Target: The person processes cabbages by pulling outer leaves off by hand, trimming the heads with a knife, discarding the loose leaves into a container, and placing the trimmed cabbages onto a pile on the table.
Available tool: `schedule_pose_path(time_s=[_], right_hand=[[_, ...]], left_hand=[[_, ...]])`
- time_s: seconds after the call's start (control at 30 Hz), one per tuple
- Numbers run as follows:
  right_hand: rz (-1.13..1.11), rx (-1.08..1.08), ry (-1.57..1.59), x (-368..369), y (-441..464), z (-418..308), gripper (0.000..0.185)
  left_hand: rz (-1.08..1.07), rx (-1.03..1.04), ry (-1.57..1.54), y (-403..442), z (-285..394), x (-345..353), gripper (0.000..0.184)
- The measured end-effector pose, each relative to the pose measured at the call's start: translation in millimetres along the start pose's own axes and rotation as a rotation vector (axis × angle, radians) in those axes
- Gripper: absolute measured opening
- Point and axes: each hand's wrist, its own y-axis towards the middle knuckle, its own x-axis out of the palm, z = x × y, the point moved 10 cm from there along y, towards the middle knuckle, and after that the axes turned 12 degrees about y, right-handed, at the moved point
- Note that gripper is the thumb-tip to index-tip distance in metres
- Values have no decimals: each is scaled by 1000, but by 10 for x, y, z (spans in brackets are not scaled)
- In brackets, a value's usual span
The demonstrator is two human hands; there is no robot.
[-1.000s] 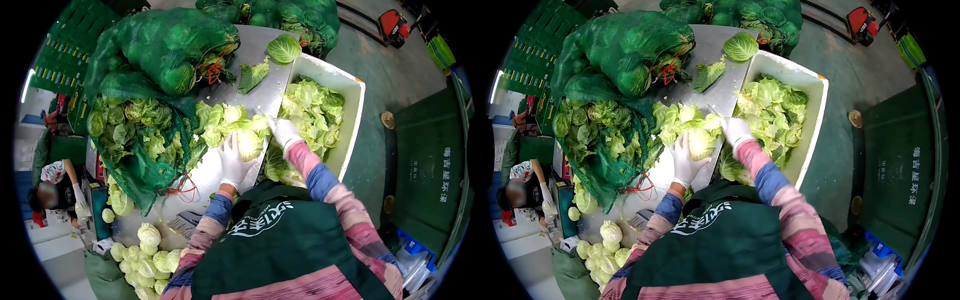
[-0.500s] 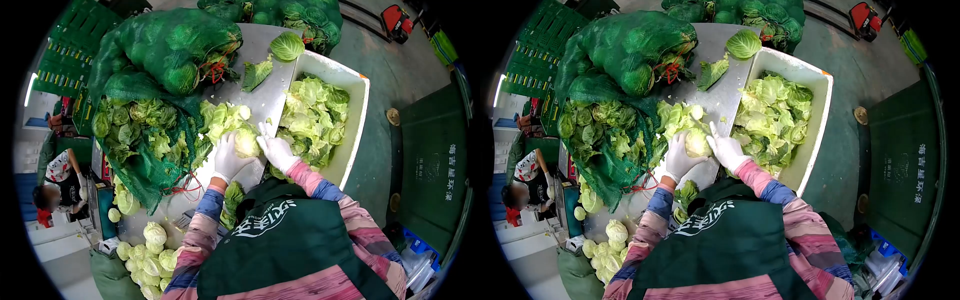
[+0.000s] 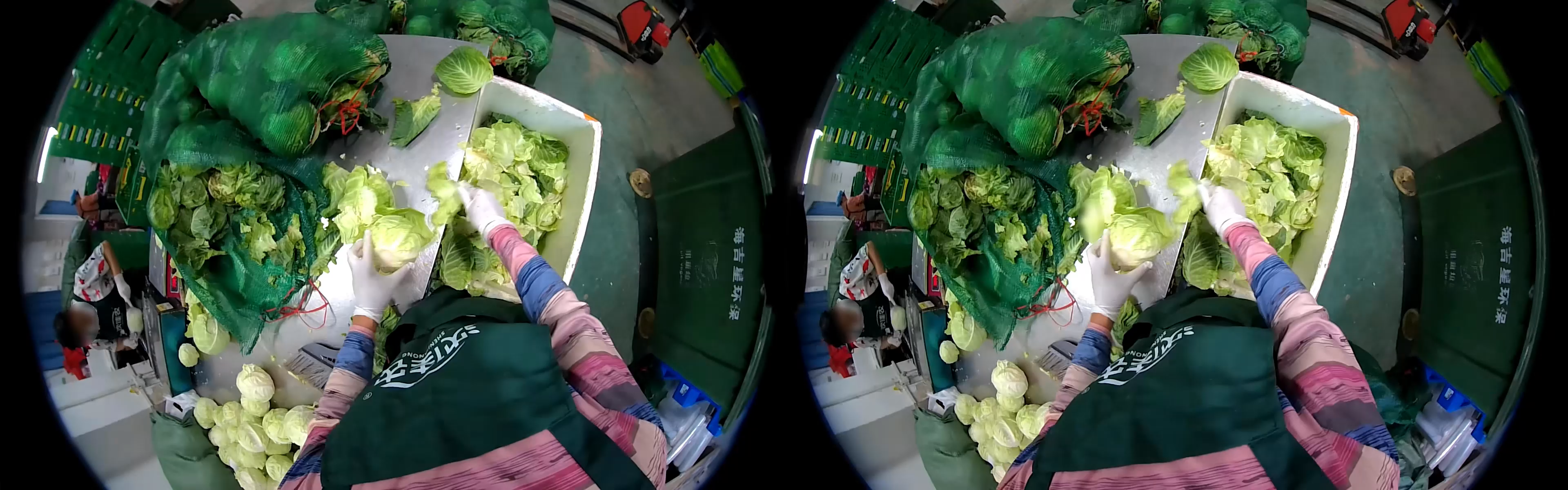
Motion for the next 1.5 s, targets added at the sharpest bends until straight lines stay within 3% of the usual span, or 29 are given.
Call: schedule_pose_path(time_s=[0.03,0.13,0.17,0.23,0.27,0.3,0.4,0.5,0.6,0.7,0.77,0.87,1.03,1.17,1.23,1.33,1.37,1.43,1.5], right_hand=[[0,5,-65,0,7,-19,48],[-60,60,81,-60,-356,-491,55],[-25,-215,85,162,-534,-827,60],[-260,-149,11,309,-730,-1048,61],[-312,-282,31,626,-886,-1098,60],[-343,-256,-6,615,-899,-1119,61],[-250,-384,-29,605,-1018,-1177,64],[-244,-395,-34,590,-1013,-1161,65],[-201,-201,62,487,-894,-971,61],[-197,-190,305,487,-683,-851,57],[-224,-79,461,426,-740,-835,53],[-186,-310,91,441,-897,-1010,56],[-139,-265,15,467,-893,-987,61],[-128,-365,87,484,-649,-894,53],[-255,220,430,539,-394,-295,52],[-227,244,381,383,-367,-62,50],[-214,171,382,381,-367,-75,49],[-208,95,385,455,-393,-120,49],[17,-177,85,364,-433,-409,61]], left_hand=[[-9,-38,-139,-2,-127,-12,100],[-33,-65,-71,90,-220,30,100],[-2,-22,-22,123,-153,25,101],[17,-4,-19,150,-120,13,96],[18,76,63,203,1,26,96],[26,148,152,235,108,0,96],[-148,63,231,334,191,60,101],[-119,90,290,418,259,116,109],[-219,147,314,442,427,95,107],[-401,170,307,456,472,158,104],[-369,152,270,491,449,130,105],[-405,64,260,479,414,211,104],[-290,-21,276,461,353,255,102],[-203,-10,251,386,382,172,101],[-269,-70,240,307,378,130,102],[-264,15,144,130,201,137,105],[-262,8,145,35,44,166,105],[-161,14,-205,-75,-152,85,105],[-157,-63,-358,-119,-325,194,104]])
